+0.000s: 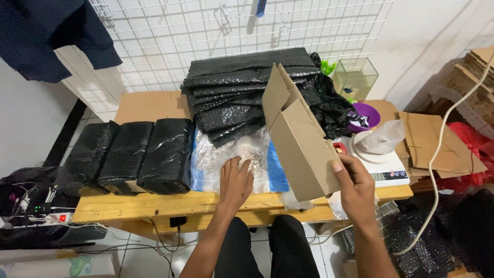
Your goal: Assembling a small cardboard box, filling a plastic bag with items, and packing them into a shipping mailer.
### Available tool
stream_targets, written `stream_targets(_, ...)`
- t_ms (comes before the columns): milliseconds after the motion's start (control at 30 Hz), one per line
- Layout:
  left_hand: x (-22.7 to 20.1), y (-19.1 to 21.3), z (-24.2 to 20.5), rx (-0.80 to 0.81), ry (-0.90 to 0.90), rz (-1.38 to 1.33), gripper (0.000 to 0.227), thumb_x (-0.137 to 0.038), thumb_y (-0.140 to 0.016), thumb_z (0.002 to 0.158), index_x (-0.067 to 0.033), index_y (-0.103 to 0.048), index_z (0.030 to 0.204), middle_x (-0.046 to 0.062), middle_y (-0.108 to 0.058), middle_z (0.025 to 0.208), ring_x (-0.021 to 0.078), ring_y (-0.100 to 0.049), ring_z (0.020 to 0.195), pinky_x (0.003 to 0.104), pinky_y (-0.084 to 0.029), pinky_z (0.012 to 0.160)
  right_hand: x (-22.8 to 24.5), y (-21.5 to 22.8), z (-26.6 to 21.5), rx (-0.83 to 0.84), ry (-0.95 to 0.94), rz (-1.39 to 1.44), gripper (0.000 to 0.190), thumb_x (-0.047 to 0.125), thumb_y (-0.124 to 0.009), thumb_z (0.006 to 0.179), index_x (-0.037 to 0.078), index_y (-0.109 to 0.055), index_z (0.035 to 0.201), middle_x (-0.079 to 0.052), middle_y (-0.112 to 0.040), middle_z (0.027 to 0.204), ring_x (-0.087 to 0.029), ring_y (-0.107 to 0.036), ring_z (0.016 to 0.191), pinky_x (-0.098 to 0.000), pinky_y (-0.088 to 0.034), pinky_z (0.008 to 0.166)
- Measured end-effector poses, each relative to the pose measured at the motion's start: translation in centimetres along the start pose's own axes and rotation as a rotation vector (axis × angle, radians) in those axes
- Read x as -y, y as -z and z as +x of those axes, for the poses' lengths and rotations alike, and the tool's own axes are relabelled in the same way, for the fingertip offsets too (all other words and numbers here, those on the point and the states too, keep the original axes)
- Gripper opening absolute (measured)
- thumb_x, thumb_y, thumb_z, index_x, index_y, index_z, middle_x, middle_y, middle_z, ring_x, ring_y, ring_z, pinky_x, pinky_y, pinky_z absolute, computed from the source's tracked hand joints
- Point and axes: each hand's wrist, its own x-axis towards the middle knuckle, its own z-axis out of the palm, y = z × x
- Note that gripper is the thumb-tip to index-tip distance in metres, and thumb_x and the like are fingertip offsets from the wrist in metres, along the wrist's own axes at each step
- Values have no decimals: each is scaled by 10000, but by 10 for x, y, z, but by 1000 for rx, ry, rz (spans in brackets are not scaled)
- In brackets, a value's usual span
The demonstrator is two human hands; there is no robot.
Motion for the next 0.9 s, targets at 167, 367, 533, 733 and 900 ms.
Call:
stream_targets(167, -52, 49, 17, -32, 202, -706, 441, -313, -607, 957, -107, -625, 1346, 110, -632, 1233, 289, -668, 1074, 424, -571, 854, 11, -24, -24, 45, 13, -129, 305, 208, -570, 1013, -15, -672, 1194, -171, -681, 982, -241, -636, 848, -375, -566, 693)
stream_targets(367, -105, 116, 37, 191, 464, -983, 1021, -719, -482, 787, -152, -226, 1597, 106, -299, 1645, 275, -450, 1377, 490, -434, 1078, 10, -57, -57, 236, 194, -266, 387, 348, -533, 996, 43, -655, 1200, -103, -717, 1083, -199, -673, 949, -299, -551, 708)
stream_targets(533, -111, 124, 30, 211, 579, -1013, 982, -670, -528, 784, -229, -235, 1611, 53, -335, 1660, 253, -348, 1512, 490, -368, 1169, 28, -67, -60, 452, 143, -207, 444, 384, -616, 952, 80, -623, 1277, -83, -690, 1177, -208, -654, 1091, -358, -510, 942)
stream_targets(733, -111, 119, 16, 148, 589, -1054, 925, -651, -499, 842, -162, -261, 1589, 89, -304, 1671, 267, -292, 1540, 491, -279, 1215, 31, -78, -37, 524, -163, -191, 650, 458, -634, 889, 155, -469, 1439, -73, -587, 1289, -186, -595, 1214, -364, -555, 956)
stream_targets(900, -126, 145, 14, 208, 488, -1197, 898, -574, -420, 1022, 3, -70, 1614, 384, -112, 1601, 606, -120, 1478, 764, -193, 1153, 41, -90, -22, 465, -185, -92, 728, 318, -744, 919, -4, -404, 1477, -266, -490, 1405, -444, -523, 1304, -619, -495, 1010)
